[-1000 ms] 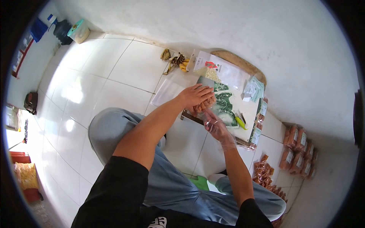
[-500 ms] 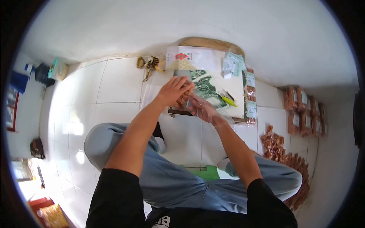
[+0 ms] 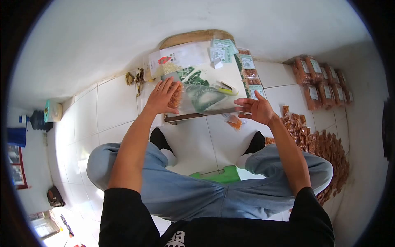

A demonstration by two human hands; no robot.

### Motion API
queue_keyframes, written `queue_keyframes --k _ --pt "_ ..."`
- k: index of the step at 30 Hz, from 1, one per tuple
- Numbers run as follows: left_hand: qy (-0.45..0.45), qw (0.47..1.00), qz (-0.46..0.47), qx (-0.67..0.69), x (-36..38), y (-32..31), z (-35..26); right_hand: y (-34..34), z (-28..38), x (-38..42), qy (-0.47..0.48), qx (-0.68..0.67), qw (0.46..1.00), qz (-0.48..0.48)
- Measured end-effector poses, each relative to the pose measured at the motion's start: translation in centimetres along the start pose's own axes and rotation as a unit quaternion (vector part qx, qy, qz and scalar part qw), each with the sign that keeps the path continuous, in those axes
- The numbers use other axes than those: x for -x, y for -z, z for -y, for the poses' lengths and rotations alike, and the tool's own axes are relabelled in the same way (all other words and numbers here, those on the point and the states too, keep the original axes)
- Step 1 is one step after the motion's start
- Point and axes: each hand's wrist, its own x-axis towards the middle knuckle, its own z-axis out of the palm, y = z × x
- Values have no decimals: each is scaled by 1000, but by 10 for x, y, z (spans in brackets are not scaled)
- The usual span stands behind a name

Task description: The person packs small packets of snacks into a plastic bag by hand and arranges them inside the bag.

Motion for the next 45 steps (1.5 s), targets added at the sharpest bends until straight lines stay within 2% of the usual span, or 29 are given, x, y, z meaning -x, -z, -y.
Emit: queue_keyframes --k 3,5,7,9,10,11,12,13,14,16,18,20,21,23,26,29,30,31,33,37,39,40,41,44,45 --pt "-14 1000 -16 -7 -5 2 -3 -9 -2 -2 54 69 996 -24" --pt "-23 1000 -4 -1 -7 -2 -1 -21 -7 -7 69 259 956 -120" --pt "-33 999 8 6 -10 1 -5 -12 -4 -10 83 251 949 -172" --pt "9 999 41 0 -9 7 -10 1 7 -3 120 227 956 -140" --pt "8 999 40 -6 -10 9 -13 19 12 6 177 212 949 -152" --pt "1 999 43 -3 -9 6 -13 38 23 18 176 235 934 -202" --pt "-4 1000 29 2 -8 4 -11 54 30 27 140 320 882 -315" --pt "-7 1000 15 6 -8 1 -9 91 29 41 63 446 825 -341" --pt "-11 1000 12 8 -8 -1 -8 106 26 56 -64 568 728 -379" --pt "-10 1000 10 12 -8 2 -11 175 -31 80 -134 764 533 -338" --pt "-14 1000 5 12 -7 2 -10 207 -80 109 -232 797 502 -244" --pt "-13 1000 7 8 -9 2 -9 191 -122 132 -270 805 458 -262" --pt "-8 1000 12 3 -9 3 -9 180 -126 135 -271 805 458 -262" --pt "-4 1000 8 14 -8 6 -11 151 -127 135 -290 758 519 -269" --pt "-4 999 -17 28 -8 2 -11 145 -147 128 -249 746 536 -308" --pt "7 999 -35 37 -8 -4 -15 154 -156 119 -240 749 545 -291" --pt "21 998 -38 42 -9 -4 -17 159 -163 120 -223 734 545 -337" --pt "22 998 -39 40 -10 -5 -18 169 -167 119 -222 735 545 -337" --pt "24 998 -46 46 -9 -7 -22 183 -171 120 -154 705 589 -365" --pt "27 997 -55 46 -5 -10 -26 204 -167 115 -114 701 603 -365" --pt "24 996 -65 48 -4 -11 -25 222 -169 100 -8 591 672 -446" --pt "26 996 -64 47 -4 -11 -24 211 -159 96 29 484 749 -452" --pt "22 996 -66 51 -4 -12 -23 200 -147 90 28 484 749 -451" --pt "16 996 -75 54 -5 -14 -22 176 -114 78 60 196 869 -450" --pt "11 995 -82 54 -4 -15 -22 182 -110 75 59 196 870 -450"
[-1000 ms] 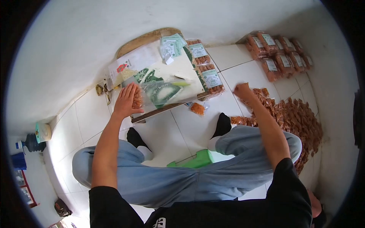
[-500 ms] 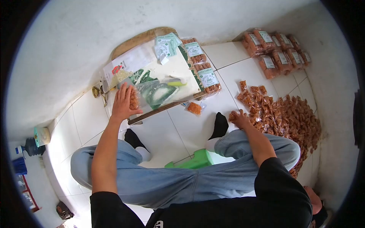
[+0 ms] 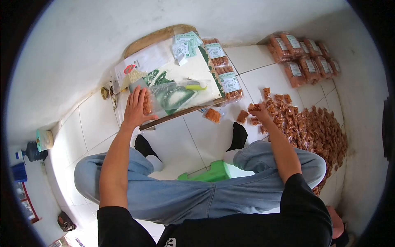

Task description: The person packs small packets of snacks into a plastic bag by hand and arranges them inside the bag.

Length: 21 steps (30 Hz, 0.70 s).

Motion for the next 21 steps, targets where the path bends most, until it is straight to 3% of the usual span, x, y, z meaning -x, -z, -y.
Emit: queue_keyframes --k 4,6,9,13,18,21 --pt "17 1000 20 -10 -4 5 -4 10 8 -10 39 132 990 -39" --pt "17 999 30 -9 -3 8 -6 10 15 -6 36 265 961 -73" --pt "19 999 26 -3 -2 6 -5 7 12 1 25 149 987 -51" --pt "24 999 21 2 0 3 -1 4 7 0 35 127 991 -4" --pt "31 999 25 6 -1 4 -3 -3 8 2 118 101 985 -70" --pt "32 999 29 -3 -1 4 -4 -11 18 7 80 62 994 -39"
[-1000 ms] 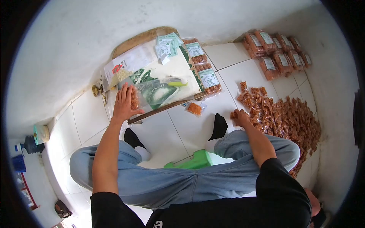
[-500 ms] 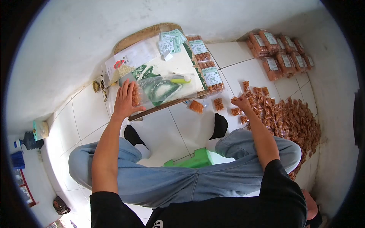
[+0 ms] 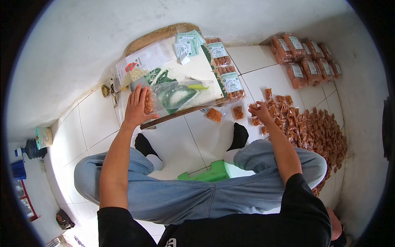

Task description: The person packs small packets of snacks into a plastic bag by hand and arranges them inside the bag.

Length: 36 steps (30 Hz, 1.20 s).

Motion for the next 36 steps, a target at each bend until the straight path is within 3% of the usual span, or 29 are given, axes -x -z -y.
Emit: queue_keyframes --k 3,6,10,16,18,19,21,22,24,25,27,31,32,34,36 --pt "2 1000 0 5 0 1 0 -5 -30 -28 -53 83 993 68" --pt "4 1000 2 16 3 3 -1 -14 7 -7 -62 99 990 84" --pt "-6 1000 -8 17 5 5 -5 -33 -11 -18 6 57 994 97" --pt "-22 999 -29 35 9 10 -11 -49 -19 -22 2 200 977 67" --pt "-21 999 -39 29 11 12 -13 -45 -11 -17 -15 73 971 229" --pt "-20 999 -40 28 11 13 -13 -48 -12 -19 -13 74 970 230" --pt "-29 998 -59 25 12 16 -16 -55 -14 -20 -32 270 952 140" --pt "-27 998 -60 23 12 19 -18 -58 -19 -17 -30 270 952 142" --pt "-25 996 -82 22 9 22 -22 -62 -26 -7 156 454 877 31" --pt "-22 996 -83 20 5 23 -26 -63 -26 -5 160 454 876 32" --pt "-13 979 -192 66 -6 23 -37 -61 -22 -3 79 312 942 95" --pt "-24 959 -257 117 -40 50 -87 -55 -32 -10 86 276 950 118" --pt "-34 940 -309 142 -48 54 -103 -51 -17 -6 89 280 948 121" --pt "-57 909 -364 196 -56 58 -135 -34 46 13 10 156 941 299" --pt "-114 892 -360 248 -57 54 -168 -25 91 20 -10 133 927 350"
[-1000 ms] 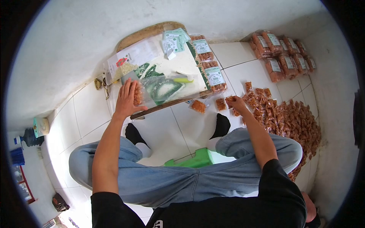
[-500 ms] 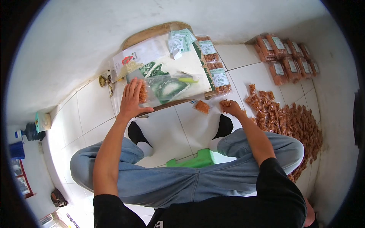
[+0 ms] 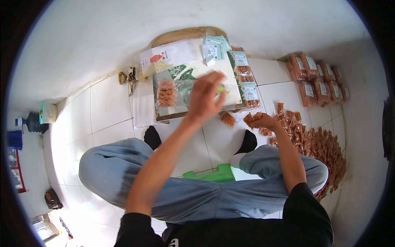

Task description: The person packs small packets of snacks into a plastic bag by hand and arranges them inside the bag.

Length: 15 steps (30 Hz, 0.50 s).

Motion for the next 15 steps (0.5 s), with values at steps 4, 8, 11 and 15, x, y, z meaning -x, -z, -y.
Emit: queue_keyframes --k 4,8,11,15 --pt "-64 986 92 120 16 -25 -44 3 89 40 23 -49 997 52" --pt "-29 988 130 82 25 -33 -53 -10 148 54 111 -23 990 81" --pt "105 978 107 142 30 -31 -53 -20 157 48 138 -104 985 -5" --pt "401 867 55 291 24 -27 -48 -31 181 45 118 -181 968 -127"
